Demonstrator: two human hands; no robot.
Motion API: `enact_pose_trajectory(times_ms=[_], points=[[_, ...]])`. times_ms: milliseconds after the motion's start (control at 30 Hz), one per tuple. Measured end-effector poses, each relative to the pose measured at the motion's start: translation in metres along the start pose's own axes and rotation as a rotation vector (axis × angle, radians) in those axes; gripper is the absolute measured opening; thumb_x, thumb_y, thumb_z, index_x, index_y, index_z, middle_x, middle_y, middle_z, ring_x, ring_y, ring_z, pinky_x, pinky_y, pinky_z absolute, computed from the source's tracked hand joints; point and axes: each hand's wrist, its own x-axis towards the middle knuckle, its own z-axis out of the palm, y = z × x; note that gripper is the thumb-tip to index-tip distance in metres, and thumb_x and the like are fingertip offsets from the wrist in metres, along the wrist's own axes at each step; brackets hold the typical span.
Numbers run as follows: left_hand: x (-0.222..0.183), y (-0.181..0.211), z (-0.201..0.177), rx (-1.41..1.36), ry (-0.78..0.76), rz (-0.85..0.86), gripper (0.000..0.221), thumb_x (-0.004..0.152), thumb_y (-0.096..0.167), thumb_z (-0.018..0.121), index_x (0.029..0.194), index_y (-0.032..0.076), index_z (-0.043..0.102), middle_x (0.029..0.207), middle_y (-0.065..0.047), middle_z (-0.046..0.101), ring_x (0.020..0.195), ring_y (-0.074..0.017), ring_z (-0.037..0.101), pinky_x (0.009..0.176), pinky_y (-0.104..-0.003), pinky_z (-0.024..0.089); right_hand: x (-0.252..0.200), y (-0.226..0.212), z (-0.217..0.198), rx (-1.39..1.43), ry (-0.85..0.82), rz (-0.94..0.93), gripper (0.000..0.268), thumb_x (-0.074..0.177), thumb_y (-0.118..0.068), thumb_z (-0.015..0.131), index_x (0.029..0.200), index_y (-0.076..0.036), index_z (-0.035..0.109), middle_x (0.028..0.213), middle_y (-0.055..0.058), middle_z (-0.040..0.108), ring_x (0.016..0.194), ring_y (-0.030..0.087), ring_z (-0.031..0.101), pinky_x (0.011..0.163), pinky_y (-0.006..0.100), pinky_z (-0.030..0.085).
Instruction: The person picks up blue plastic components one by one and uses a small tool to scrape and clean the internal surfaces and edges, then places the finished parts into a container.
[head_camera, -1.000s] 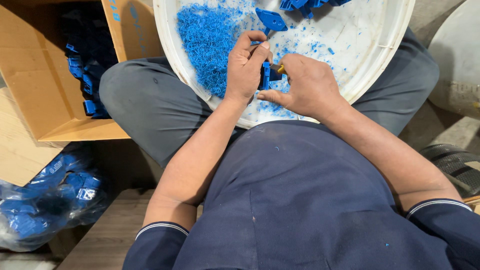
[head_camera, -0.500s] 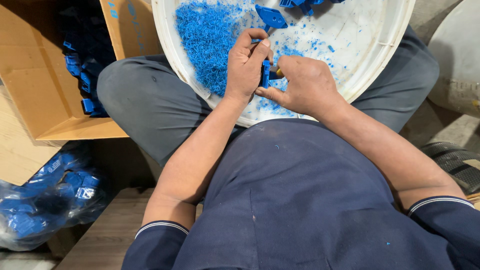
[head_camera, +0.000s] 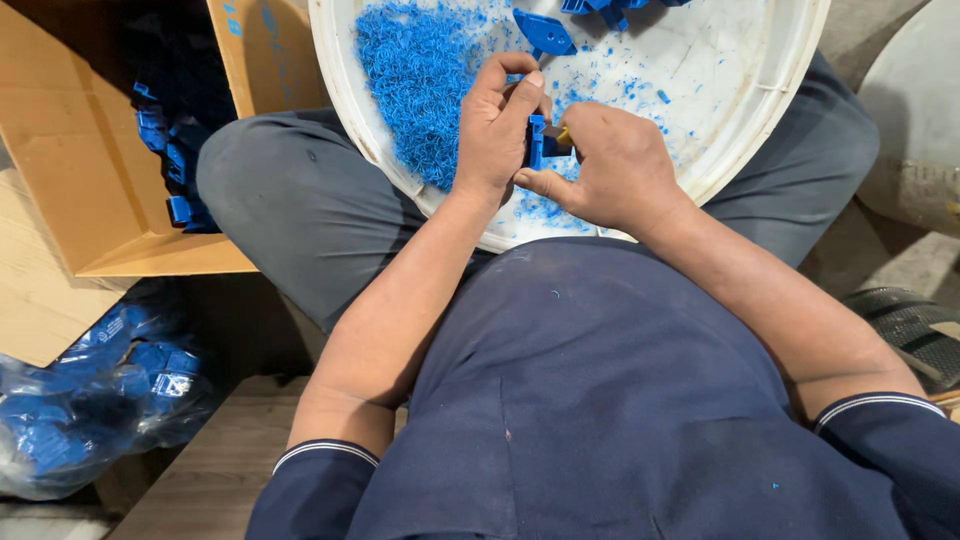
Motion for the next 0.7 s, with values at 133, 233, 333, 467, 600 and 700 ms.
enact_pose_trajectory(times_ms=[133, 233, 333, 467, 600, 700], points=[[0.000, 0.002, 0.002, 0.024, -0.004, 0.016, 0.010, 0.106, 0.012, 0.062, 0.113, 0.005, 0.060, 0.085, -0.004, 0.066, 0.080, -0.0100, 0.062, 0.073, -0.027, 0.051, -0.001, 0.001, 0.002, -0.039, -0.013, -0.031, 0.057, 0.085, -0.056, 0.085, 0.084, -0.004, 0.062, 0.074, 0.011, 0.064, 0.066, 0.031, 0.064, 0.061, 0.042, 0.050], [0.000, 0.001, 0.001, 0.033, -0.009, 0.032, 0.011, 0.106, 0.012, 0.062, 0.114, 0.005, 0.061, 0.086, -0.004, 0.066, 0.081, -0.0102, 0.062, 0.075, -0.027, 0.051, -0.002, 0.002, 0.003, -0.044, -0.024, -0.039, 0.057, 0.088, -0.056, 0.083, 0.082, -0.004, 0.062, 0.073, 0.011, 0.064, 0.065, 0.031, 0.064, 0.061, 0.042, 0.050], [-0.001, -0.005, -0.002, 0.026, -0.006, 0.016, 0.011, 0.106, 0.013, 0.062, 0.113, 0.005, 0.060, 0.084, -0.004, 0.065, 0.080, -0.0101, 0.061, 0.074, -0.027, 0.050, -0.004, 0.003, 0.005, -0.071, -0.057, -0.021, 0.057, 0.089, -0.057, 0.082, 0.079, -0.004, 0.062, 0.068, 0.011, 0.062, 0.062, 0.031, 0.063, 0.059, 0.043, 0.049], [-0.001, -0.003, -0.001, 0.055, -0.009, 0.054, 0.010, 0.106, 0.013, 0.062, 0.112, 0.005, 0.061, 0.083, -0.004, 0.066, 0.078, -0.0099, 0.061, 0.074, -0.027, 0.050, -0.006, 0.004, 0.008, -0.063, -0.061, -0.034, 0.055, 0.092, -0.057, 0.080, 0.076, -0.008, 0.062, 0.067, 0.008, 0.062, 0.061, 0.029, 0.062, 0.059, 0.042, 0.048], [-0.002, -0.002, 0.002, -0.012, 0.030, 0.004, 0.009, 0.104, 0.013, 0.062, 0.109, 0.006, 0.061, 0.082, -0.004, 0.065, 0.076, -0.0101, 0.061, 0.069, -0.027, 0.049, -0.008, 0.003, 0.010, -0.136, -0.081, -0.011, 0.056, 0.093, -0.059, 0.080, 0.073, -0.009, 0.062, 0.065, 0.007, 0.061, 0.061, 0.028, 0.062, 0.057, 0.041, 0.047], [-0.002, -0.001, 0.000, 0.005, 0.030, 0.040, 0.008, 0.105, 0.012, 0.063, 0.109, 0.006, 0.061, 0.083, -0.003, 0.065, 0.078, -0.0104, 0.062, 0.072, -0.027, 0.050, -0.007, 0.003, 0.007, -0.080, 0.040, -0.050, 0.058, 0.089, -0.060, 0.081, 0.079, -0.006, 0.063, 0.069, 0.009, 0.062, 0.058, 0.028, 0.061, 0.055, 0.040, 0.047]])
